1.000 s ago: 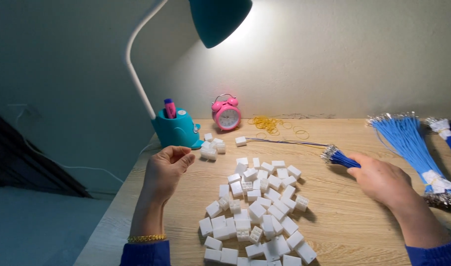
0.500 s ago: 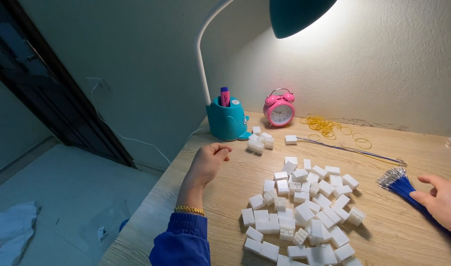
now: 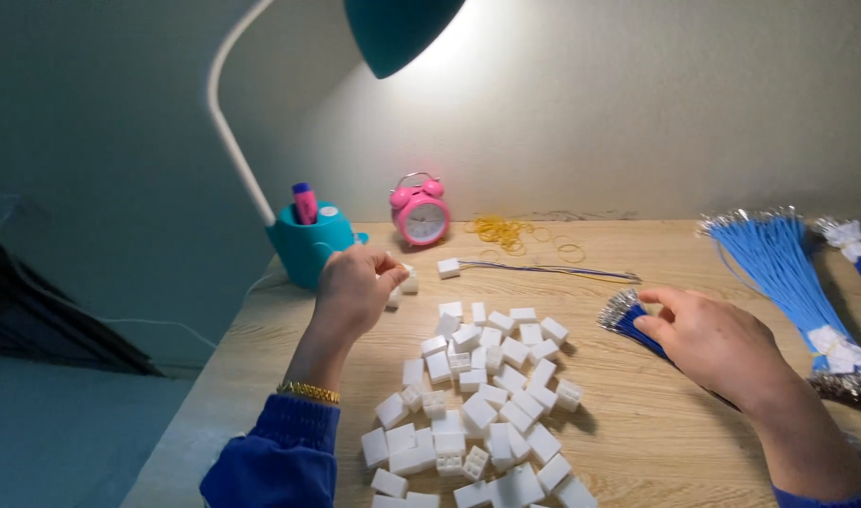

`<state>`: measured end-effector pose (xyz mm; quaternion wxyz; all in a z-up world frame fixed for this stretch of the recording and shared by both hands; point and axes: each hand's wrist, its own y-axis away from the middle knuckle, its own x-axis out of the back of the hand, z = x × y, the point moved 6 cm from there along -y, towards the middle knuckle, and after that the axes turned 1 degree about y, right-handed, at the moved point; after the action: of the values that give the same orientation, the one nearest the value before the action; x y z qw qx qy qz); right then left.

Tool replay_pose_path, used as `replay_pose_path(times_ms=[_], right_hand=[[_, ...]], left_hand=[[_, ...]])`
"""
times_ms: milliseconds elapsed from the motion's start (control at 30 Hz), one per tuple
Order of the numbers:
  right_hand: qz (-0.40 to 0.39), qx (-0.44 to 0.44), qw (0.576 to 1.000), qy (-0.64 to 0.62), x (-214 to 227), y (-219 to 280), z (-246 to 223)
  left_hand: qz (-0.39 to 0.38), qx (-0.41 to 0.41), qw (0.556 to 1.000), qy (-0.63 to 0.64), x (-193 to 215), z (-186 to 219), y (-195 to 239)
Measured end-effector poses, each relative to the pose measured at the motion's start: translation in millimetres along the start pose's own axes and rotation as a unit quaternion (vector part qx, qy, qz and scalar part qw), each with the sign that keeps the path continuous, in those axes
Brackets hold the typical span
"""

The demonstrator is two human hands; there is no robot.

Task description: The person pours white plastic connectors onto a wooden table and then inserts blue wires into them. They handle bundles of wires, separate individual strands, and repeatedly fit the wires into the connectors by hand.

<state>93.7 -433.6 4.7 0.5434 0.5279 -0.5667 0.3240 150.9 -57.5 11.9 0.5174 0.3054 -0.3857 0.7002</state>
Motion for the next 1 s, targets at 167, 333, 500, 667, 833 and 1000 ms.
replay_pose_path(times_ms=[167, 333, 500, 667, 833, 1000], right_hand=[[0.021, -0.020, 0.999, -0.025, 16.0, -10.2, 19.4], [0.008, -0.055, 0.997, -0.045, 26.2, -7.5, 26.5], [0.005, -0.057, 0.998, -0.034, 22.0, -9.4, 26.4], [0.020, -0.045, 0.998, -0.025, 23.1, -6.4, 23.7], [0.051, -0.030, 0.998, -0.038, 31.3, 6.5, 24.2], [0.070, 0.042, 0.996, -0.047, 15.0, 18.3, 5.8]], left_hand=[[-0.059, -0.031, 0.998, -0.012, -42.3, 61.3, -56.7], [-0.061, 0.011, 0.983, 0.176, -80.6, 93.9, -105.0], [-0.074, 0.003, 0.947, 0.312, -126.8, 76.0, -141.8], [-0.037, -0.146, 0.980, 0.131, -134.0, 39.9, -149.6], [-0.072, -0.107, 0.983, 0.132, -89.5, 50.5, -88.6], [-0.185, -0.103, 0.962, 0.174, -81.0, 58.0, -20.9]])
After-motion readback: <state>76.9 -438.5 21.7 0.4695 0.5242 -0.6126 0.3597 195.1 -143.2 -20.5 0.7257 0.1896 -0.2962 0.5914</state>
